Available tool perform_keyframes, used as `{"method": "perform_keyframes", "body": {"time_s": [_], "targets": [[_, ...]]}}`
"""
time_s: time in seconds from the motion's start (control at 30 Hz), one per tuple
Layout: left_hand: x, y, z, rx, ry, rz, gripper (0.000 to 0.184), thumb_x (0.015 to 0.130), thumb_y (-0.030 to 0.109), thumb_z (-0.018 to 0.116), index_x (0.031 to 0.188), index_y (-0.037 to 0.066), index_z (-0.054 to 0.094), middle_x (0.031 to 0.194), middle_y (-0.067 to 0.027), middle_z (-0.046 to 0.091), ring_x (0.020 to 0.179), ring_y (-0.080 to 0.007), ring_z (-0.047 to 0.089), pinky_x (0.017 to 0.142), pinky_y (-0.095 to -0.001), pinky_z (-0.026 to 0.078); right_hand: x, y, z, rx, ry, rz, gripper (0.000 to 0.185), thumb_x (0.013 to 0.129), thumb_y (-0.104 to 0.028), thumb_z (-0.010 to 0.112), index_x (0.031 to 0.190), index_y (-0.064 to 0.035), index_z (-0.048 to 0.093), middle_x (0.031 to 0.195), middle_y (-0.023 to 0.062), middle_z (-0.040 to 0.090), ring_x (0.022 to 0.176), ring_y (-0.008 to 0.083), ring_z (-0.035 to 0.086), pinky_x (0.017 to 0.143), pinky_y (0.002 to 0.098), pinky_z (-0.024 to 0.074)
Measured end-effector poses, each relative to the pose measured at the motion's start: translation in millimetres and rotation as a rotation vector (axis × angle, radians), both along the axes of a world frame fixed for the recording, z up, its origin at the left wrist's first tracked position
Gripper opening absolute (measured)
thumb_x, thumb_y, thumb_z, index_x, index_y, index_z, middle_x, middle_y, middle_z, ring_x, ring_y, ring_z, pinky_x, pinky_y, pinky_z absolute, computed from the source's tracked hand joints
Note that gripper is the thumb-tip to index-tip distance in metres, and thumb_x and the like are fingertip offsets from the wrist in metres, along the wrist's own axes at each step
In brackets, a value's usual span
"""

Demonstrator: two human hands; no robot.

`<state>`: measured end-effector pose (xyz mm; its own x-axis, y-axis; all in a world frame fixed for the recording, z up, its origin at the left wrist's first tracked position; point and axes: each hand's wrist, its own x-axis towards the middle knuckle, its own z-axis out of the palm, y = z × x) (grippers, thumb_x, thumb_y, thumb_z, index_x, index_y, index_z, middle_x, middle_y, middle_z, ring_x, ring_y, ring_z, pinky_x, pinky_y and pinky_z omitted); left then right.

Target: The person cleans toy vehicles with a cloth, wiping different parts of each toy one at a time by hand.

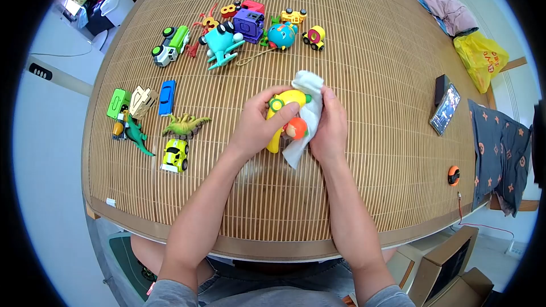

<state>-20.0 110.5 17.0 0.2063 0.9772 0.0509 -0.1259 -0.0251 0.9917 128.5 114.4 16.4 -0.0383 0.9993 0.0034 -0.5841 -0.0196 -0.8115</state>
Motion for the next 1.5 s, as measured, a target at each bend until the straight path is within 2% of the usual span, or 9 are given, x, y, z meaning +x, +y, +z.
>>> {"method": "perform_keyframes", "body": {"time_s": [0.23, 0.5, 0.6, 0.7, 0.8, 0.97, 1.03, 1.13, 1.5], "targets": [[-6.7, 3.0, -2.3, -0.218, -0.238, -0.032, 0.045, 0.089, 0.02, 0.067, 0.122, -0.006, 0.052, 0.103, -0.0094, 0.063, 0.092, -0.0114, 0.061, 0.079, -0.0266, 0.051, -9.3, -1.9, -1.5, 0.289, -0.429, -0.163, 0.021, 0.093, -0.011, 0.058, 0.106, 0.0045, 0.066, 0.107, 0.0085, 0.065, 0.094, 0.0137, 0.061, 0.081, 0.0271, 0.0499], [-2.9, 1.1, 0.1, 0.036, 0.164, -0.064, 0.04, 0.091, 0.021, 0.062, 0.12, -0.005, 0.054, 0.102, -0.0087, 0.064, 0.094, -0.0129, 0.061, 0.081, -0.0269, 0.051, -0.5, 2.6, -5.5, -0.067, -0.225, -0.127, 0.019, 0.091, -0.01, 0.063, 0.105, 0.002, 0.066, 0.097, 0.008, 0.066, 0.089, 0.0114, 0.061, 0.077, 0.0255, 0.0507], [0.5, 2.1, -4.0, 0.003, 0.012, -0.006, 0.041, 0.09, 0.025, 0.065, 0.117, -0.005, 0.057, 0.1, -0.0082, 0.064, 0.088, -0.0113, 0.061, 0.075, -0.0252, 0.05, -3.4, 1.1, -3.5, -0.077, -0.215, -0.259, 0.017, 0.091, -0.009, 0.062, 0.103, 0.0023, 0.066, 0.098, 0.0073, 0.066, 0.088, 0.0109, 0.06, 0.077, 0.0261, 0.0501], [1.7, 1.8, -0.6, -0.085, -0.074, 0.062, 0.038, 0.092, 0.024, 0.062, 0.117, -0.004, 0.057, 0.098, -0.0074, 0.064, 0.086, -0.0104, 0.061, 0.073, -0.0241, 0.05, -3.4, -1.0, -4.4, 0.05, -0.382, -0.412, 0.015, 0.088, -0.005, 0.064, 0.101, 0.0015, 0.066, 0.097, 0.0068, 0.065, 0.087, 0.0116, 0.06, 0.076, 0.0264, 0.0496], [-3.8, 5.0, -6.9, -0.117, -0.139, 0.036, 0.038, 0.095, 0.027, 0.057, 0.117, -0.004, 0.057, 0.094, -0.006, 0.064, 0.082, -0.0091, 0.06, 0.069, -0.0232, 0.049, -11.4, -7.7, 0.1, 0.547, -0.837, -0.35, 0.018, 0.08, -0.001, 0.068, 0.098, -0.0017, 0.065, 0.095, 0.0097, 0.061, 0.084, 0.0173, 0.062, 0.073, 0.027, 0.0491], [-0.7, 3.3, -9.4, -0.149, -0.178, 0.002, 0.035, 0.098, 0.028, 0.05, 0.115, -0.001, 0.058, 0.086, -0.0016, 0.061, 0.072, -0.006, 0.057, 0.061, -0.0203, 0.046, -16.3, -8.6, -1.3, 0.454, -0.84, -0.359, 0.017, 0.08, -0.001, 0.067, 0.097, -0.0012, 0.065, 0.095, 0.0098, 0.06, 0.084, 0.0188, 0.062, 0.073, 0.0292, 0.0496], [3.5, 2.7, -10.8, -0.058, 0.01, 0.092, 0.034, 0.099, 0.028, 0.049, 0.113, -0.002, 0.058, 0.087, -0.0014, 0.061, 0.073, -0.006, 0.056, 0.062, -0.0205, 0.046, -14.8, -7.1, -3.9, 0.376, -0.853, -0.398, 0.016, 0.08, -0.001, 0.067, 0.096, -0.0009, 0.065, 0.092, 0.0098, 0.06, 0.081, 0.0186, 0.061, 0.072, 0.0292, 0.0495], [5.4, 1.6, -10.2, -0.022, 0.036, 0.093, 0.034, 0.099, 0.028, 0.049, 0.112, -0.002, 0.059, 0.087, -0.0009, 0.06, 0.074, -0.0059, 0.056, 0.063, -0.0205, 0.047, -13.3, -4.7, -9.4, 0.276, -0.825, -0.407, 0.016, 0.08, -0.002, 0.067, 0.096, -0.0008, 0.065, 0.089, 0.0096, 0.06, 0.079, 0.0183, 0.061, 0.071, 0.0288, 0.0491], [3.8, 1.1, -10.0, -0.014, -0.066, 0.127, 0.037, 0.099, 0.029, 0.047, 0.11, -0.004, 0.06, 0.094, -0.006, 0.064, 0.083, -0.0093, 0.059, 0.072, -0.0241, 0.049, -13.4, -9.1, 1.0, 0.464, -0.897, -0.294, 0.016, 0.074, -0.005, 0.074, 0.088, -0.0026, 0.066, 0.081, 0.0093, 0.063, 0.072, 0.0177, 0.063, 0.064, 0.0283, 0.0496]]}}
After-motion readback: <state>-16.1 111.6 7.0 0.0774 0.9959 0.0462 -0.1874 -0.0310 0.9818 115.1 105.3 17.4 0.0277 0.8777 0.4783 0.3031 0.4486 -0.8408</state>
